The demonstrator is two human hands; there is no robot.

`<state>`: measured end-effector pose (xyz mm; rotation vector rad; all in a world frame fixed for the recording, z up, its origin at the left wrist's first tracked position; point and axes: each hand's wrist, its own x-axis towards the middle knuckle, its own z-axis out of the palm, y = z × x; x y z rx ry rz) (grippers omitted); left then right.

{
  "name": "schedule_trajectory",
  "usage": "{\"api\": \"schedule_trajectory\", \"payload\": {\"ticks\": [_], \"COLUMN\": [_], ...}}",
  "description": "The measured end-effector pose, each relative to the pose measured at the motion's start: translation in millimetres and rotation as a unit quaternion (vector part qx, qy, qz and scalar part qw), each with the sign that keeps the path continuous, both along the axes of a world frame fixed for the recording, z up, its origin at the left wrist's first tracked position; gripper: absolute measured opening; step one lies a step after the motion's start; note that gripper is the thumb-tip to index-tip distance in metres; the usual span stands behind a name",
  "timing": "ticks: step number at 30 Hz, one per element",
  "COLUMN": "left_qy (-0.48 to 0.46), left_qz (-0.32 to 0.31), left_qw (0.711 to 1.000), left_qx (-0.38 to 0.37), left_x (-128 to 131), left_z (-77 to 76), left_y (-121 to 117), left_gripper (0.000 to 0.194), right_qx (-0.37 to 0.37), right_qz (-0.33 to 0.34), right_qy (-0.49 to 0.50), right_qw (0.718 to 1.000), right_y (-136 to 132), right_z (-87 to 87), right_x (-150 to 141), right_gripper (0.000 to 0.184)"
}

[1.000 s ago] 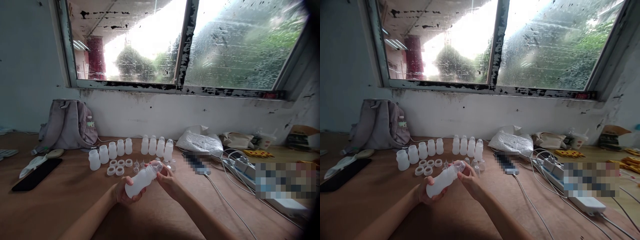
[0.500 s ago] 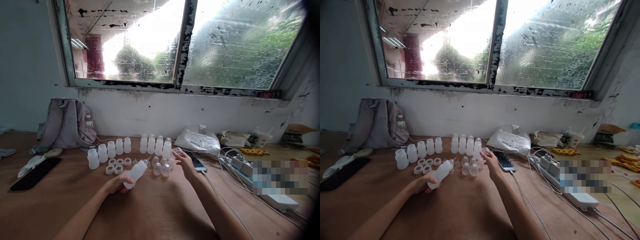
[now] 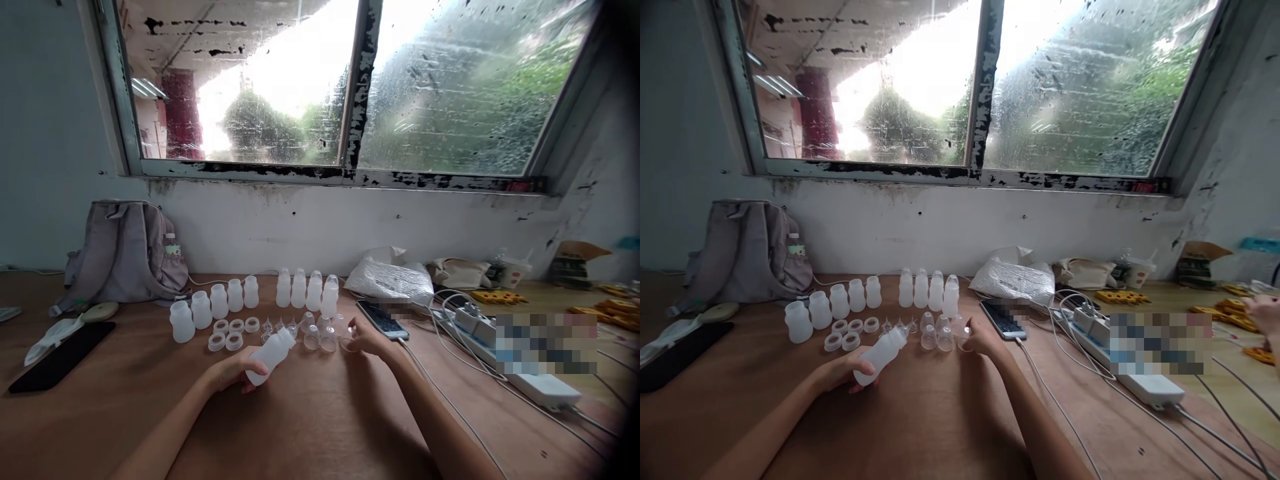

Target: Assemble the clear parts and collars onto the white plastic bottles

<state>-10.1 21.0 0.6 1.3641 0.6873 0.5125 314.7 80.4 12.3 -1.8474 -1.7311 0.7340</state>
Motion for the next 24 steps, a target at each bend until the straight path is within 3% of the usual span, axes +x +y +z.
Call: {"api": "schedule_trajectory", "payload": {"ticks": [5, 9, 13, 16, 19, 20, 22, 24], "left_qy": [0.007, 0.007, 0.033, 0.089, 0.152, 0.162, 0.157, 0.118], "left_qz": [0.002, 0.039, 0.173, 0.237, 0.227, 0.212, 0.187, 0.167], "left_qw": [1.000, 0.998, 0.966, 0.917, 0.891, 0.889, 0.894, 0.919], "left_qx": [0.001, 0.040, 0.189, 0.309, 0.363, 0.373, 0.375, 0.337], "left_x": [0.3, 4.4, 14.3, 20.2, 24.6, 26.7, 32.4, 40.2], "left_z": [0.5, -3.2, -2.8, 1.2, 5.1, 6.2, 8.0, 9.3], "left_y": [-0.8, -2.5, -7.2, -13.7, -23.0, -26.5, -33.7, -40.7], "left_gripper": [0.035, 0.035, 0.036, 0.036, 0.033, 0.031, 0.026, 0.024], "right_qx": [-0.003, 0.035, 0.182, 0.138, 0.058, 0.066, 0.126, 0.202], "right_qz": [0.011, 0.011, 0.013, 0.133, 0.217, 0.216, 0.185, 0.138], "right_qy": [-0.002, -0.003, 0.063, 0.191, 0.263, 0.266, 0.254, 0.234], "right_qw": [1.000, 0.999, 0.981, 0.963, 0.938, 0.937, 0.941, 0.941], "right_y": [4.6, -1.5, -20.4, -40.8, -59.3, -64.3, -73.1, -80.8], "right_z": [-10.6, -0.3, 23.5, 31.4, 23.8, 19.7, 12.6, 9.9], "right_x": [0.7, -2.8, -26.8, -58.8, -90.4, -98.7, -110.4, -115.8], "right_gripper": [0.039, 0.046, 0.039, 0.036, 0.036, 0.034, 0.028, 0.028]}}
